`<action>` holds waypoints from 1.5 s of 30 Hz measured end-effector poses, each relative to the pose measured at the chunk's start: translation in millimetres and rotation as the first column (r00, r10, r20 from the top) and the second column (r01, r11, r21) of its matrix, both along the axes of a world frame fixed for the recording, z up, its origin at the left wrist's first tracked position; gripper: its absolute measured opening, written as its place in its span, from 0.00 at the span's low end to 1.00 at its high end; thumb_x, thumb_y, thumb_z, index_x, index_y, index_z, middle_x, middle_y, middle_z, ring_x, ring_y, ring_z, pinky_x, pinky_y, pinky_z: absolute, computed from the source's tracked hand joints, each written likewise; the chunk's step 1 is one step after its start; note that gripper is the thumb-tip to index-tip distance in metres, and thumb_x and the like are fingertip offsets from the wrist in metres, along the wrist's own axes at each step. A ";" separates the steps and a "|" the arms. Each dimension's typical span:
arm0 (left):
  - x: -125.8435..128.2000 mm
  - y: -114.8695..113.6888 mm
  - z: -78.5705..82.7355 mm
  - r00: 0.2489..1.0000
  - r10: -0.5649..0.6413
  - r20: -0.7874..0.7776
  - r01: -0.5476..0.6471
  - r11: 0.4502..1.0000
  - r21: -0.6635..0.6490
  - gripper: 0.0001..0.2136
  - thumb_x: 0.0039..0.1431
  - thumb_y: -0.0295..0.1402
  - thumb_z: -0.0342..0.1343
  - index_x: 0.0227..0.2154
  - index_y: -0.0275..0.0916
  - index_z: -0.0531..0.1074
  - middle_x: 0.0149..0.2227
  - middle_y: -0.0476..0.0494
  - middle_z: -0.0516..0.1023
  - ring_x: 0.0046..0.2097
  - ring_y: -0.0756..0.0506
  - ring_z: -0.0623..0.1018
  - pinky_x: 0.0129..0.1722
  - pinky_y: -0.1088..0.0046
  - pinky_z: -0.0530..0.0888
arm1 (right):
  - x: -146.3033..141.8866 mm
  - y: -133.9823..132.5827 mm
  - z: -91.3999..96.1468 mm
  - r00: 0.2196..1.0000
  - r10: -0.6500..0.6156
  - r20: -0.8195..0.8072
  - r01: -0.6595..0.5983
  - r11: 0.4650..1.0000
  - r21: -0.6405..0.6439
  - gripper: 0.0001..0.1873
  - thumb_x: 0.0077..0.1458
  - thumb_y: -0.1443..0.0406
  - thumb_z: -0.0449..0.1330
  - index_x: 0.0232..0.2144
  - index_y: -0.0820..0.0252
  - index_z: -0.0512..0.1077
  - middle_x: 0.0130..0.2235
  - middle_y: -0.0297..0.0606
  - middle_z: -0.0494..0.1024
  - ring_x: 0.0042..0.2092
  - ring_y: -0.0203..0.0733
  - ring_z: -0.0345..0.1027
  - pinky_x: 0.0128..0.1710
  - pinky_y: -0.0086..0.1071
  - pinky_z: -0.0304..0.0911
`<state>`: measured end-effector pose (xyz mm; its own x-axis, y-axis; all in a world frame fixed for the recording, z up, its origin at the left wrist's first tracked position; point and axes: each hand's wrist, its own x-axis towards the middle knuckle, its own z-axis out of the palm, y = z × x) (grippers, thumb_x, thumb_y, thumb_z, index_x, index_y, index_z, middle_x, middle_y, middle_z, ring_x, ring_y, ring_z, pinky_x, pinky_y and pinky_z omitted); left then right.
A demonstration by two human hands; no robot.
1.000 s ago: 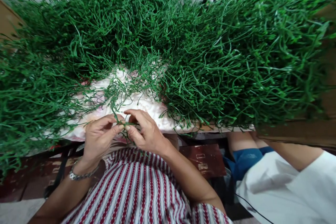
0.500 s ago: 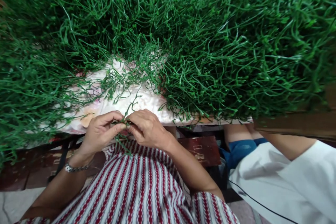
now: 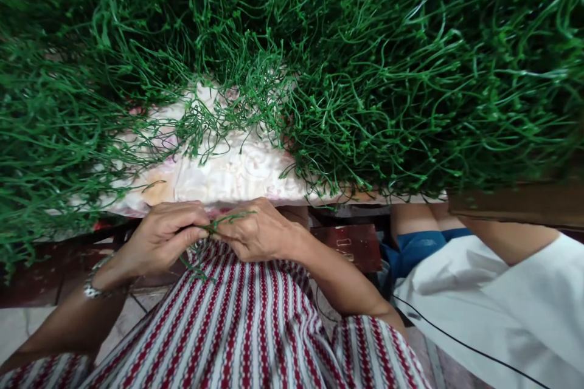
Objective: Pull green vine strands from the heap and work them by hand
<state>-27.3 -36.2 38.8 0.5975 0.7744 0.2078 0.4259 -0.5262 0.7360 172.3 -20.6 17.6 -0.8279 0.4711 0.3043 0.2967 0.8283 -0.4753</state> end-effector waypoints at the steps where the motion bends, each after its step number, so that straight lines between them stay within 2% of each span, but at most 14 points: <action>1: -0.3 -2.2 2.7 1.000 -0.011 -0.006 0.011 1.000 0.007 0.07 0.56 0.24 0.49 0.24 0.36 0.66 0.21 0.50 0.68 0.25 0.52 0.67 0.26 0.76 0.63 | 0.9 -1.0 1.5 0.999 0.024 -0.020 -0.024 1.000 -0.010 0.11 0.57 0.70 0.48 0.29 0.63 0.69 0.29 0.35 0.75 0.30 0.33 0.66 0.29 0.27 0.58; 10: 7.1 -11.6 12.0 0.997 -0.028 0.071 0.028 1.000 -0.002 0.07 0.55 0.20 0.48 0.26 0.35 0.66 0.20 0.50 0.67 0.24 0.52 0.67 0.24 0.76 0.63 | 3.5 -2.2 9.4 0.972 0.113 -0.206 -0.140 0.982 -0.123 0.10 0.57 0.71 0.48 0.29 0.62 0.69 0.25 0.34 0.74 0.26 0.32 0.63 0.26 0.27 0.59; 14: 1.7 -13.6 12.2 0.994 -0.049 0.100 0.056 0.996 -0.070 0.07 0.54 0.20 0.49 0.25 0.36 0.68 0.20 0.50 0.67 0.24 0.51 0.67 0.24 0.74 0.63 | 7.5 -4.8 9.9 0.976 0.106 -0.189 -0.143 0.972 -0.189 0.12 0.59 0.68 0.48 0.28 0.62 0.69 0.25 0.34 0.74 0.25 0.33 0.63 0.25 0.29 0.60; 16: -8.3 -16.4 14.4 0.989 0.025 0.144 -0.009 0.994 -0.113 0.07 0.53 0.21 0.51 0.26 0.38 0.70 0.21 0.50 0.68 0.24 0.51 0.68 0.24 0.74 0.64 | 17.7 -4.2 14.0 0.965 0.035 -0.258 -0.102 0.963 -0.249 0.13 0.60 0.66 0.49 0.27 0.60 0.70 0.24 0.33 0.74 0.23 0.32 0.63 0.24 0.28 0.60; 18: -18.9 -18.9 16.4 0.930 0.257 0.264 -0.221 0.963 -0.157 0.07 0.53 0.21 0.53 0.29 0.41 0.72 0.24 0.50 0.72 0.27 0.50 0.71 0.26 0.74 0.67 | 30.1 -1.4 20.3 0.911 -0.173 -0.373 0.052 0.948 -0.313 0.12 0.60 0.67 0.49 0.27 0.59 0.70 0.23 0.32 0.73 0.23 0.32 0.65 0.24 0.27 0.61; 20: -23.4 -18.9 15.3 0.779 0.483 0.401 -0.428 0.876 -0.224 0.09 0.52 0.22 0.54 0.32 0.42 0.73 0.28 0.50 0.75 0.30 0.50 0.72 0.28 0.75 0.68 | 37.7 2.8 26.1 0.833 -0.376 -0.405 0.244 0.908 -0.342 0.10 0.58 0.70 0.51 0.30 0.59 0.71 0.25 0.33 0.74 0.27 0.32 0.68 0.26 0.27 0.62; 21: -22.2 -17.3 13.0 0.852 0.409 0.327 -0.316 0.900 -0.301 0.07 0.51 0.22 0.56 0.30 0.41 0.74 0.28 0.50 0.75 0.29 0.50 0.72 0.28 0.75 0.68 | 38.3 4.8 28.1 0.903 -0.256 -0.345 0.133 0.930 -0.341 0.07 0.57 0.70 0.53 0.32 0.59 0.72 0.27 0.33 0.75 0.28 0.33 0.69 0.28 0.28 0.63; 23: -14.0 -11.2 5.4 0.882 0.382 0.276 -0.256 0.879 -0.402 0.04 0.49 0.23 0.59 0.25 0.39 0.73 0.26 0.50 0.74 0.27 0.51 0.71 0.25 0.76 0.67 | 33.7 8.0 29.5 0.933 -0.173 -0.315 0.065 0.944 -0.324 0.07 0.57 0.70 0.53 0.33 0.60 0.71 0.28 0.35 0.75 0.29 0.34 0.68 0.30 0.29 0.63; 27: 6.5 5.0 -12.4 0.716 0.598 0.360 -0.375 0.765 -0.523 0.05 0.49 0.28 0.60 0.22 0.37 0.70 0.21 0.53 0.69 0.23 0.54 0.67 0.22 0.79 0.63 | 16.7 10.2 26.1 0.890 -0.300 -0.344 0.201 0.934 -0.296 0.08 0.58 0.70 0.49 0.33 0.62 0.68 0.28 0.38 0.71 0.31 0.35 0.65 0.30 0.30 0.60; 32: 20.4 13.2 -21.0 0.630 0.670 0.392 -0.313 0.681 -0.662 0.08 0.47 0.32 0.62 0.21 0.36 0.68 0.20 0.53 0.67 0.22 0.55 0.65 0.21 0.80 0.62 | -4.3 11.2 14.5 0.870 -0.362 -0.334 0.278 0.921 -0.274 0.10 0.59 0.63 0.52 0.40 0.64 0.67 0.32 0.39 0.70 0.33 0.36 0.63 0.33 0.31 0.62; 35: 28.1 14.5 -22.6 0.508 0.755 0.415 -0.296 0.606 -0.739 0.09 0.46 0.32 0.62 0.20 0.36 0.67 0.18 0.54 0.66 0.21 0.55 0.65 0.21 0.81 0.63 | -16.5 11.5 1.5 0.878 -0.371 -0.302 0.289 0.915 -0.282 0.22 0.53 0.56 0.58 0.46 0.64 0.64 0.37 0.42 0.69 0.39 0.40 0.63 0.38 0.35 0.63; 38: 35.5 15.4 -24.9 0.409 0.808 0.423 -0.276 0.552 -0.787 0.10 0.43 0.31 0.64 0.19 0.36 0.66 0.17 0.55 0.65 0.20 0.56 0.64 0.19 0.83 0.61 | -25.9 10.2 -11.8 0.866 -0.407 -0.289 0.336 0.904 -0.265 0.23 0.53 0.58 0.59 0.48 0.63 0.61 0.42 0.45 0.67 0.45 0.43 0.62 0.43 0.37 0.63; 41: 40.7 15.8 -28.3 0.371 0.829 0.418 -0.284 0.530 -0.799 0.10 0.43 0.31 0.63 0.20 0.36 0.66 0.18 0.55 0.64 0.20 0.57 0.62 0.18 0.84 0.58 | -31.4 9.5 -20.6 0.853 -0.440 -0.279 0.376 0.891 -0.255 0.16 0.56 0.61 0.55 0.45 0.62 0.61 0.41 0.45 0.66 0.45 0.43 0.62 0.43 0.37 0.63; 45: 44.0 15.6 -32.3 0.360 0.804 0.472 -0.359 0.587 -0.726 0.09 0.45 0.30 0.62 0.20 0.36 0.66 0.20 0.54 0.65 0.23 0.55 0.65 0.21 0.82 0.62 | -34.2 8.9 -25.3 0.855 -0.470 -0.218 0.431 0.879 -0.207 0.07 0.59 0.64 0.50 0.30 0.61 0.63 0.33 0.41 0.67 0.37 0.39 0.62 0.35 0.31 0.60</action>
